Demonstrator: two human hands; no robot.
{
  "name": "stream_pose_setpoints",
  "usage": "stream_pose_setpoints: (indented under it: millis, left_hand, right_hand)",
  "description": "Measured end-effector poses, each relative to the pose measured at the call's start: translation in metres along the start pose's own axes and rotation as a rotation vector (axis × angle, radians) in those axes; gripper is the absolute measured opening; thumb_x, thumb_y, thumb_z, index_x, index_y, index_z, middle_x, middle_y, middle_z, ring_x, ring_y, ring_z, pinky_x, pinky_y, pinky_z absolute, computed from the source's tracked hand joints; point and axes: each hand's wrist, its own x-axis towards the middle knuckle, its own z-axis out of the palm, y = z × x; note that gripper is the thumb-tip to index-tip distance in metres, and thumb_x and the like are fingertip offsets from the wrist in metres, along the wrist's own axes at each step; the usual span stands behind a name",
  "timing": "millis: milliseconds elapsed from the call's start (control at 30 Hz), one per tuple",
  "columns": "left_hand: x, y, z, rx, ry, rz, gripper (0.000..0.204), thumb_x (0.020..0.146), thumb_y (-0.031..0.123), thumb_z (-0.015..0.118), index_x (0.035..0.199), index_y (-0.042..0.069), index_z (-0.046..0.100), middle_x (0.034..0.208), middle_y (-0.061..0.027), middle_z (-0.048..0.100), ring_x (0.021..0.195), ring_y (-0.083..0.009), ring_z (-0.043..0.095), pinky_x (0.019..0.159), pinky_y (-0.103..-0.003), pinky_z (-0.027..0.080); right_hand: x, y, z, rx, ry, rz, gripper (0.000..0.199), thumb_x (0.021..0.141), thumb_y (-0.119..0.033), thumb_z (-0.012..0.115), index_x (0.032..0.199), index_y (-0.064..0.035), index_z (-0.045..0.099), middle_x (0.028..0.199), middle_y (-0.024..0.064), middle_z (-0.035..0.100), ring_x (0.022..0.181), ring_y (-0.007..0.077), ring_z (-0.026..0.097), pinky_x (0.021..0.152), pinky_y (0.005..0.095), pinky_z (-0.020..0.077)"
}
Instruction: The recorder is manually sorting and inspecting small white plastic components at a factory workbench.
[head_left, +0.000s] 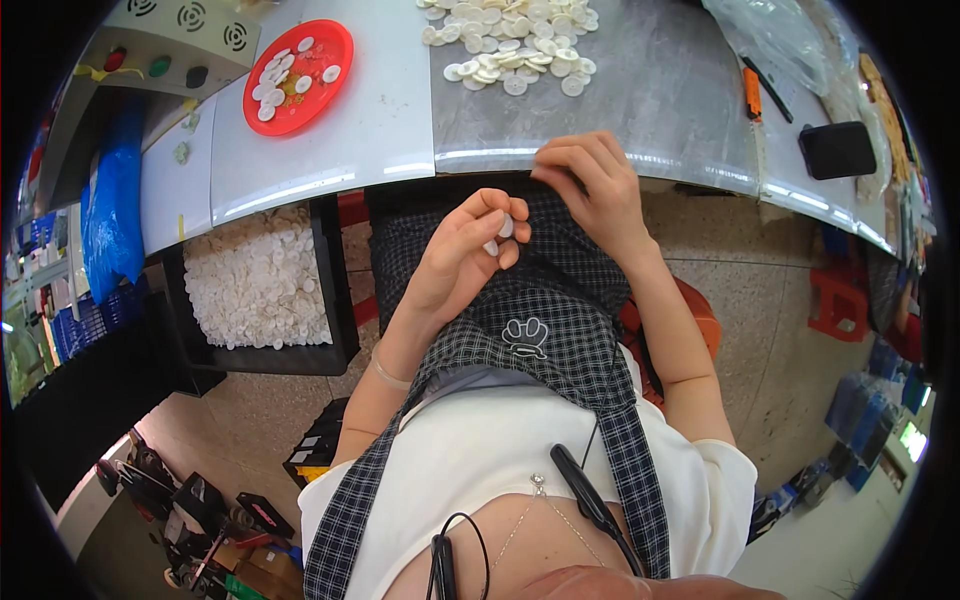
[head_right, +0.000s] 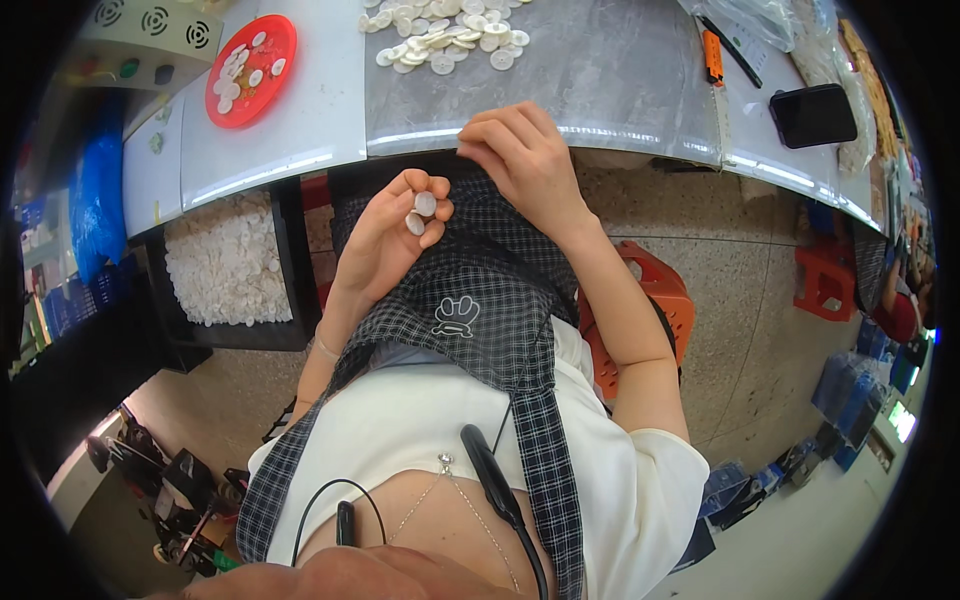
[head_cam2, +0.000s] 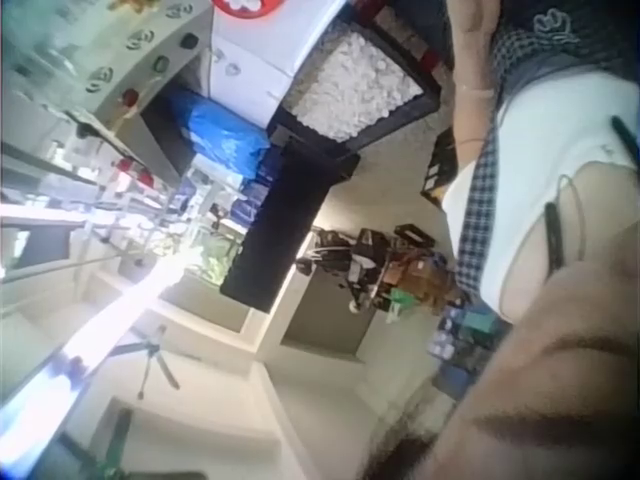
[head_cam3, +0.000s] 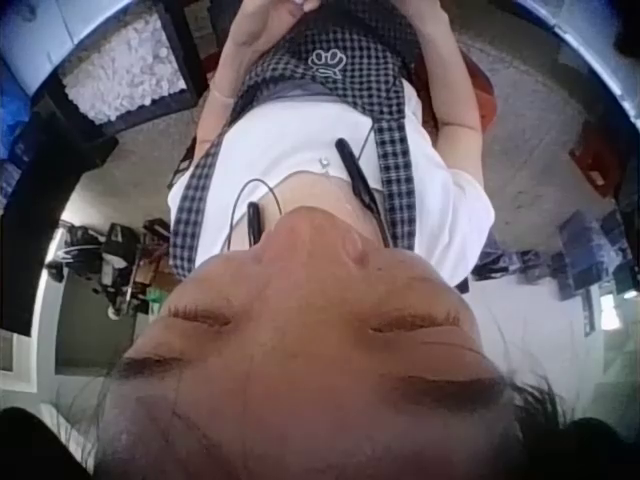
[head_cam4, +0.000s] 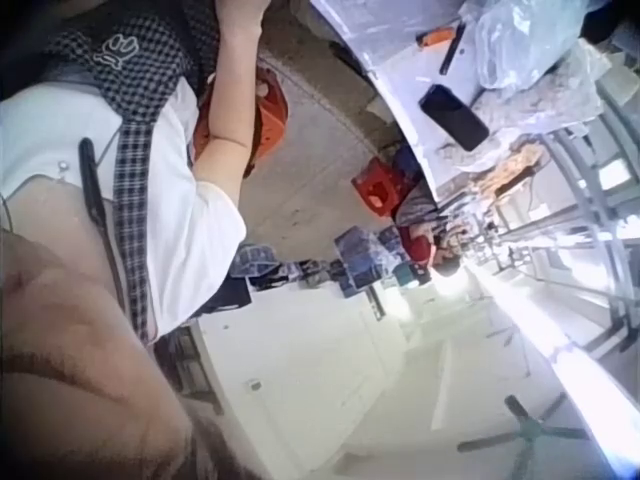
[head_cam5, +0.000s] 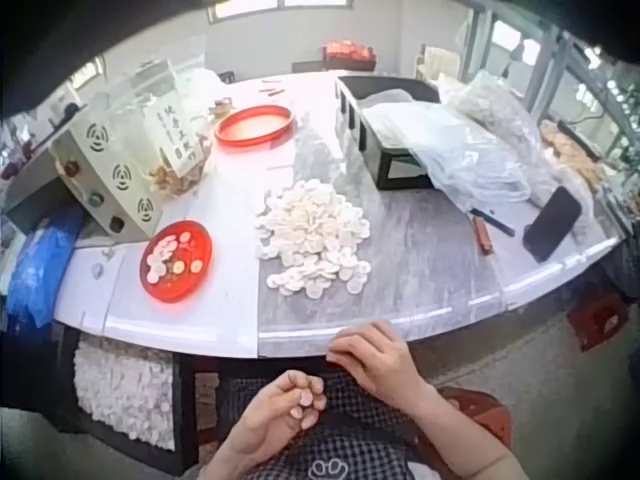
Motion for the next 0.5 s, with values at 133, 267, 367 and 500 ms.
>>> stream_pose_setpoints:
  millis: [133, 267, 367, 500]
  left_hand:
    - [0.003, -0.006, -0.006, -0.036, 0.017, -0.033, 0.019, 0.098, 0.022, 0.056, 0.110, 0.007, 0.055, 0.102, -0.0049, 0.059, 0.087, -0.0115, 0.057, 0.067, -0.023, 0.046]
    - [0.002, -0.006, 0.001, 0.061, 0.104, -0.080, 0.027, 0.103, 0.028, 0.050, 0.115, 0.005, 0.056, 0.097, -0.0027, 0.060, 0.081, -0.0099, 0.057, 0.064, -0.022, 0.045]
    - [0.001, -0.008, -0.001, 0.021, 0.001, -0.133, 0.035, 0.104, 0.032, 0.046, 0.121, 0.003, 0.054, 0.095, -0.0018, 0.059, 0.077, -0.0084, 0.055, 0.063, -0.021, 0.045]
    - [0.002, -0.010, -0.010, -0.037, -0.138, -0.090, 0.039, 0.104, 0.034, 0.045, 0.124, 0.001, 0.054, 0.093, -0.0013, 0.057, 0.075, -0.0083, 0.053, 0.062, -0.021, 0.045]
  right_hand:
    - [0.000, -0.003, -0.003, -0.032, -0.053, -0.073, 0.021, 0.074, 0.000, 0.076, 0.092, -0.0058, 0.067, 0.089, 0.0044, 0.068, 0.080, 0.0216, 0.062, 0.068, 0.0311, 0.0499]
    - [-0.008, -0.023, -0.009, 0.589, -0.124, 0.428, 0.019, 0.077, 0.001, 0.075, 0.095, -0.0039, 0.068, 0.089, 0.0046, 0.069, 0.085, 0.0173, 0.063, 0.072, 0.0283, 0.0508]
    - [0.001, -0.044, -0.018, 0.763, -0.198, 0.514, 0.017, 0.080, 0.000, 0.074, 0.096, -0.0025, 0.069, 0.090, 0.0050, 0.071, 0.090, 0.0144, 0.063, 0.075, 0.0267, 0.0509]
    - [0.007, -0.040, -0.021, 0.235, -0.321, 0.204, 0.022, 0.082, -0.003, 0.071, 0.103, -0.0041, 0.068, 0.104, 0.0067, 0.071, 0.103, 0.0211, 0.062, 0.095, 0.0358, 0.0442]
